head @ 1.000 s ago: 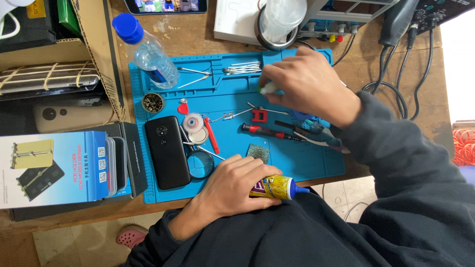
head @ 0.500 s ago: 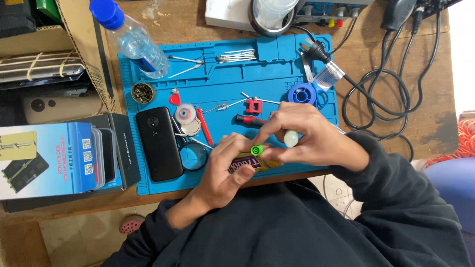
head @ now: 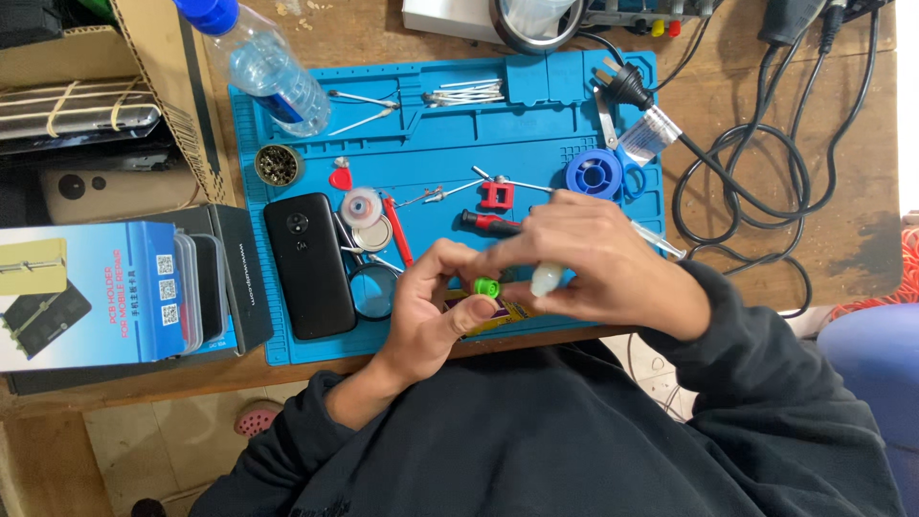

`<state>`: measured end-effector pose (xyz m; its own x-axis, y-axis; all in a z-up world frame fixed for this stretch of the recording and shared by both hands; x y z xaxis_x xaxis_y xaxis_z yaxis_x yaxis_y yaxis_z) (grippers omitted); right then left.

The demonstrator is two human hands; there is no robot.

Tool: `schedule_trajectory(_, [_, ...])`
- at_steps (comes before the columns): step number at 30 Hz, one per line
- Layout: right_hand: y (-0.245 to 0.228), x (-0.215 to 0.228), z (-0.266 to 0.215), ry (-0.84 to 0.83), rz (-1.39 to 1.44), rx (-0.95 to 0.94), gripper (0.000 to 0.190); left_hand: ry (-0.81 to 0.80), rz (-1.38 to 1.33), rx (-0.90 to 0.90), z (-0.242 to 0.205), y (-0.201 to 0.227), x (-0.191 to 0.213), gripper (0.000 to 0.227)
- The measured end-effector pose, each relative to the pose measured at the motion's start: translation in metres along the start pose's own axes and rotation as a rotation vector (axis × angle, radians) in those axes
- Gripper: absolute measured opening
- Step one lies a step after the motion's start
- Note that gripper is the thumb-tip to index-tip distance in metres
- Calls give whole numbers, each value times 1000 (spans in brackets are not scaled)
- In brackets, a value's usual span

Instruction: The person applies adhesive from a tube onto a small red object, then uses scissors to trim a piece of clear tape. They wrap the tape around the object and place it on the workbench. The person then picks up a roll of solder and places it on the bench.

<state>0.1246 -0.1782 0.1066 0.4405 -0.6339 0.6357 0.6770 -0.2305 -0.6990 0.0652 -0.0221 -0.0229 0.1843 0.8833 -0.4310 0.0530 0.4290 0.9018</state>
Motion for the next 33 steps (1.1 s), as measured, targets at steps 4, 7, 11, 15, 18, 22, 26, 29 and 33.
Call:
schedule_trajectory(4, [6, 4, -24, -43, -96, -64, 28, 76, 79, -151, -5, 19, -1, 36])
schedule_trajectory(7, [0, 6, -36, -158, -197, -126, 20, 60, 208, -192, -10, 28, -5, 31])
schedule_trajectory(11, [-24, 16, -29, -127, -426, 73, 24, 33, 272, -311, -11, 33, -6, 35])
schedule_trajectory(15, [-30, 19, -36, -81, -529, 188, 33, -26, 421, -372, -10, 45, -15, 31])
schedule_trajectory(18, [-33, 22, -28, -28, -537, 212, 17, -15, 447, -396, -10, 42, -14, 33])
schedule_trajectory(22, [-32, 24, -29, -21, -531, 197, 19, -25, 440, -398, -10, 41, -13, 34])
schedule_trajectory(26, [-32, 25, -31, -44, -528, 199, 25, -33, 447, -393, -10, 39, -13, 36])
schedule_trajectory(29, [-32, 26, -30, -51, -512, 196, 27, -27, 446, -401, -9, 40, -14, 35])
schedule_trajectory(33, [-32, 27, -30, -51, -509, 196, 21, -49, 488, -408, -10, 38, -13, 35])
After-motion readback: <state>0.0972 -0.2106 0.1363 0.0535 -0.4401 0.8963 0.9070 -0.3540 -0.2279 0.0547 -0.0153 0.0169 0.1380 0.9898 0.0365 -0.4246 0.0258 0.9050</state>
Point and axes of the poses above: each hand's wrist, its own z-axis towards the middle knuckle, its own x-axis out of the back of the hand, y = z × x, the point moved 7 cm from there along z, towards the middle knuckle, and after that the axes turned 2 degrees about x, right-handed, at the moved point
